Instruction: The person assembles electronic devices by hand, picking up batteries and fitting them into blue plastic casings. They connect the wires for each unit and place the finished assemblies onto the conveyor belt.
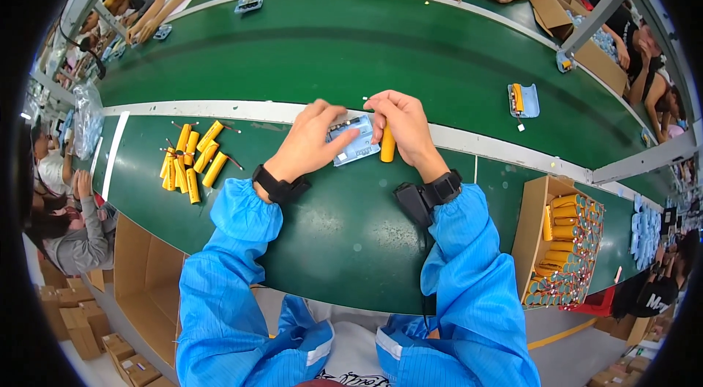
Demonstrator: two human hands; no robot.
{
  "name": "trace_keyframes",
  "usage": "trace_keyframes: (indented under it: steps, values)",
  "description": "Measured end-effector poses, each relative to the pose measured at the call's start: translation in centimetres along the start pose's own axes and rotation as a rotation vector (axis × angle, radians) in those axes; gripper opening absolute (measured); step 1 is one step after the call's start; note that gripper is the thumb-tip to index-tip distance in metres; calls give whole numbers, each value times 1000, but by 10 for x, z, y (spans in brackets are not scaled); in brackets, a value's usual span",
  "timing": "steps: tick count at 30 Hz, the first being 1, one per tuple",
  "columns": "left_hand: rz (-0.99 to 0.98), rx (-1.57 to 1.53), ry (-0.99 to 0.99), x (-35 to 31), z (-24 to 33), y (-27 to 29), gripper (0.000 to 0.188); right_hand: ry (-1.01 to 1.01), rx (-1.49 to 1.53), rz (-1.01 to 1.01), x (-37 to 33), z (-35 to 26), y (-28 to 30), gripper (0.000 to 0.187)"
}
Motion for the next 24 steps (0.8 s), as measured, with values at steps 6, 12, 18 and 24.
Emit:
trace_keyframes:
  steps: [6,12,18,24]
  values:
    - [150,-315,-95,5,2,16,19,-92,41,-148,-3,9,-20,15]
    - [102,-315,-38,6,1,16,15,-11,-47,-142,-6,7,-28,15]
    - [76,-310,32,5,-1,17,14,67,-182,-160,-6,5,-29,14]
    - [71,-167,9,0,-12,2,29,-69,-196,-40,-6,12,-15,12]
Point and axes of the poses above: each hand's wrist, its own x-axis towards the middle knuckle, its own y-axis out of the back of the hand, z = x × y, the point moved 7 cm from there along x, towards the middle knuckle, and after that the axes turned 5 degrees about -z, right-handed, at the moved point
